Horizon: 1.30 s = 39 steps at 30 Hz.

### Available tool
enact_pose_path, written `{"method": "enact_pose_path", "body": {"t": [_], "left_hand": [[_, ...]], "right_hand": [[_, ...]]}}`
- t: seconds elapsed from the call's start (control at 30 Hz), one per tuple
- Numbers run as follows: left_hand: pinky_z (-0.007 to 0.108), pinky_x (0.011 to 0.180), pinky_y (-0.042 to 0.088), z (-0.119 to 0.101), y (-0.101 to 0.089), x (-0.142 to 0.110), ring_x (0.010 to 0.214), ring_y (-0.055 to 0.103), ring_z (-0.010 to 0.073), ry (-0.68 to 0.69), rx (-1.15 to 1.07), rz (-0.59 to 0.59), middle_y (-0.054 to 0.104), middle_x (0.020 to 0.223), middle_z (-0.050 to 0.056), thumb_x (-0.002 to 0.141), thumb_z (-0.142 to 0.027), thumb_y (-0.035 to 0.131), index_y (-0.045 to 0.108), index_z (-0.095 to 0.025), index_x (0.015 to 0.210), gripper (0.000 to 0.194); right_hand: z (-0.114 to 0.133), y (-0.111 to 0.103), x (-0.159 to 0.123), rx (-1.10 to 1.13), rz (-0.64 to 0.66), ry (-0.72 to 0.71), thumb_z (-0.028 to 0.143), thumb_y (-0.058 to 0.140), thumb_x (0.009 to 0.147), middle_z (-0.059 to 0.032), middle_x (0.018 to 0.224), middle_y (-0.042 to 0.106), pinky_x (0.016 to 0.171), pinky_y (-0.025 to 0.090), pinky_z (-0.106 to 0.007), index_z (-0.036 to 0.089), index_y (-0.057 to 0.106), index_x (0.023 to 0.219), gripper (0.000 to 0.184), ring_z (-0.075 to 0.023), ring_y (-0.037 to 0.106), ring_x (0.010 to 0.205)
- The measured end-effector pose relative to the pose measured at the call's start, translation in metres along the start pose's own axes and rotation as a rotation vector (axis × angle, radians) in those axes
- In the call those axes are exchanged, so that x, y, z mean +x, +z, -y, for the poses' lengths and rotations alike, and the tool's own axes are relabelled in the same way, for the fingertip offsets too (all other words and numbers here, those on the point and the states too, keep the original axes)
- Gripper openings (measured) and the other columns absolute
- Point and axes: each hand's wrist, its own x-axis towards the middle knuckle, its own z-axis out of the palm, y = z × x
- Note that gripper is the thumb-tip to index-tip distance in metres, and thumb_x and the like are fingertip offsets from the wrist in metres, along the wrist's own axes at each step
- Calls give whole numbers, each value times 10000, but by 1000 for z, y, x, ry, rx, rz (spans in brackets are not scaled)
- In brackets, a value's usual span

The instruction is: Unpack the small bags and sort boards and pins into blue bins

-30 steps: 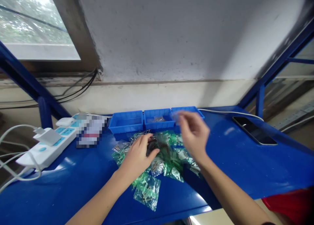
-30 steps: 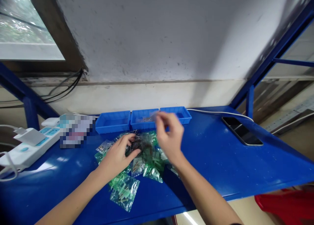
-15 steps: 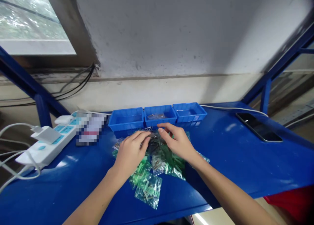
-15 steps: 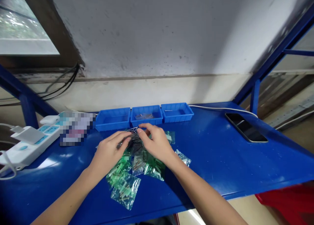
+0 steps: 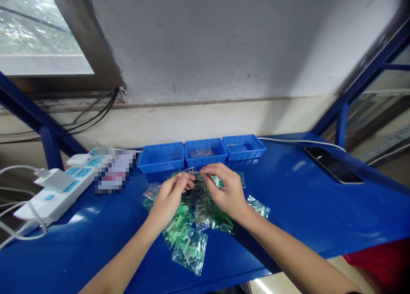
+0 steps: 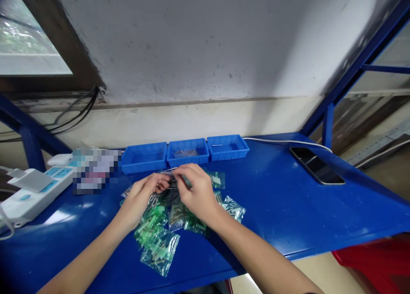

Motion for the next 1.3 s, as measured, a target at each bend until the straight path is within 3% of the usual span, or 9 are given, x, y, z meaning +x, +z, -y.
{"method": "enact_pose_path", "body": {"t": [0.17, 0.3, 0.43, 0.63, 0.7, 0.8, 0.93, 1.17, 1.3], "left_hand": [[254, 644, 487, 7, -5, 6, 713, 612, 147, -21, -132, -58, 659, 809, 30, 855, -370, 566, 630, -176, 927, 216], [296, 750, 487, 4, -5, 3, 820, 611, 164, 377, 270, -176, 658, 902, 35, 857, -228, 567, 647, -198, 925, 109], [342, 825, 469, -1, -2, -1, 923, 570, 186, 670, 538, -73, 629, 974, 54, 869, -153, 536, 650, -210, 953, 153], [454, 906, 411, -3, -16, -2, 1087, 501, 256, 478, 796, 404, 568, 1157, 54, 877, -226, 524, 582, -274, 1130, 264], [467, 920, 384, -2, -23, -1, 1103, 489, 270, 451, 831, 512, 581, 1153, 33, 858, -276, 566, 590, -308, 1123, 268], [455, 936, 353, 2, -25, 1, 1094, 495, 267, 439, 849, 535, 605, 1123, 26, 839, -337, 602, 622, -290, 1057, 224], [376, 872, 380, 6, -18, 3, 913, 571, 199, 484, 848, 515, 651, 943, 21, 907, -267, 494, 651, -233, 911, 161], [249, 568, 411, -3, -14, 1, 588, 528, 115, 378, 733, 161, 592, 782, -7, 899, -206, 442, 574, -209, 857, 139], [228, 597, 443, -6, -14, 0, 670, 559, 110, 433, 570, -13, 576, 806, -3, 902, -180, 464, 558, -201, 890, 97]], "right_hand": [[2, 5, -4, -45, 73, -90, 157, 536, 812, -117, 1174, 523, 883, 458, -401, 209, 682, 910, 184, -236, 494, 1130], [1, 8, 0, 232, 100, 299, 342, 574, 813, -84, 975, 567, 819, 479, -362, 187, 681, 829, 188, -205, 572, 951], [0, 6, 6, 430, 85, 488, 380, 533, 834, 0, 636, 581, 574, 454, -257, 162, 634, 763, 251, -125, 548, 593], [2, -35, 28, 3, -585, -75, 216, 550, 846, -25, 884, 650, 693, 484, -300, 219, 632, 986, 162, -145, 598, 739], [-5, -48, 39, -157, -687, -229, 177, 534, 852, -28, 916, 646, 713, 485, -319, 251, 609, 1074, 245, -151, 596, 752], [-25, -49, 47, -411, -436, -256, 187, 525, 850, -74, 948, 648, 776, 473, -378, 226, 632, 1089, 264, -204, 582, 842], [-43, -25, 31, -541, -22, -45, 277, 557, 834, -130, 960, 640, 854, 431, -444, 151, 670, 1045, 270, -268, 551, 927], [-10, -1, 6, -14, 257, 372, 463, 452, 885, 18, 505, 560, 514, 383, -264, 195, 668, 999, 363, -138, 510, 476], [-1, 3, 9, 410, 321, 677, 600, 414, 846, -17, 466, 576, 451, 352, -244, 165, 658, 726, 513, -121, 496, 404]]}}
